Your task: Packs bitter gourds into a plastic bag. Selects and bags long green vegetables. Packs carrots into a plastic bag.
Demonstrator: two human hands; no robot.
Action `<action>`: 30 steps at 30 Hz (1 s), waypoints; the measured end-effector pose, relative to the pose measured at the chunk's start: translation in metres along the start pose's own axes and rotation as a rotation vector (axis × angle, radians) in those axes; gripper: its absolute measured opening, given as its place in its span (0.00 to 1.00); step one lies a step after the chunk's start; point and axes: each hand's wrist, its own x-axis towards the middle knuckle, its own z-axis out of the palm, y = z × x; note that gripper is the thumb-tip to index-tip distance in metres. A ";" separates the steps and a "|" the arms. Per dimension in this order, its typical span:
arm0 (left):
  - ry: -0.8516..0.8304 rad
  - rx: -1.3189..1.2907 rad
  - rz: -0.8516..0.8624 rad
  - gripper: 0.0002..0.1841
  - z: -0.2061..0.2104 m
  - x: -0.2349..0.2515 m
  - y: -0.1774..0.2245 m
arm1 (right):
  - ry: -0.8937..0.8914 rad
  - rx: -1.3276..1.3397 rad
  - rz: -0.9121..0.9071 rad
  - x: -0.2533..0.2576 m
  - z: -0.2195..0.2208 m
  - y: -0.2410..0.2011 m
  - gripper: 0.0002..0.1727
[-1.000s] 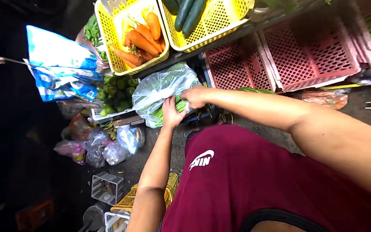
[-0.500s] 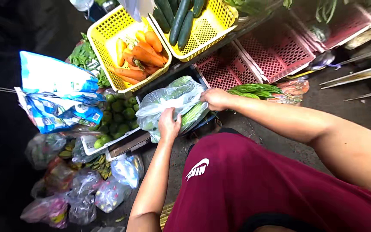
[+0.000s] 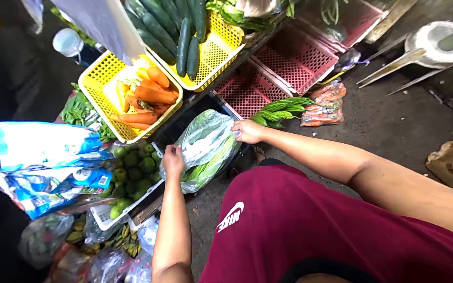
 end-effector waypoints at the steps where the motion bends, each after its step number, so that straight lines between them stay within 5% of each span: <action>1: -0.010 -0.085 -0.044 0.20 -0.007 0.003 0.005 | -0.004 0.049 0.019 0.000 -0.001 -0.002 0.07; 7: 0.096 -0.691 -0.212 0.13 -0.057 0.001 0.067 | -0.048 0.124 -0.020 -0.002 -0.023 -0.028 0.09; 12: 0.040 -0.833 -0.094 0.10 -0.089 -0.020 0.132 | 0.083 0.224 -0.097 -0.016 -0.067 -0.011 0.09; 17: -0.074 -0.596 -0.064 0.14 -0.069 0.005 0.181 | 0.099 0.158 -0.090 0.018 -0.105 0.050 0.09; 22: -0.084 -0.540 -0.159 0.18 -0.009 0.047 0.174 | -0.027 -0.009 0.040 0.051 -0.101 0.108 0.10; 27: 0.088 -0.322 -0.125 0.19 -0.002 0.077 0.185 | -0.094 -0.102 0.132 0.064 -0.108 0.088 0.13; 30: 0.105 -0.084 -0.008 0.18 -0.017 0.042 0.188 | -0.144 -0.171 0.147 0.057 -0.112 0.083 0.11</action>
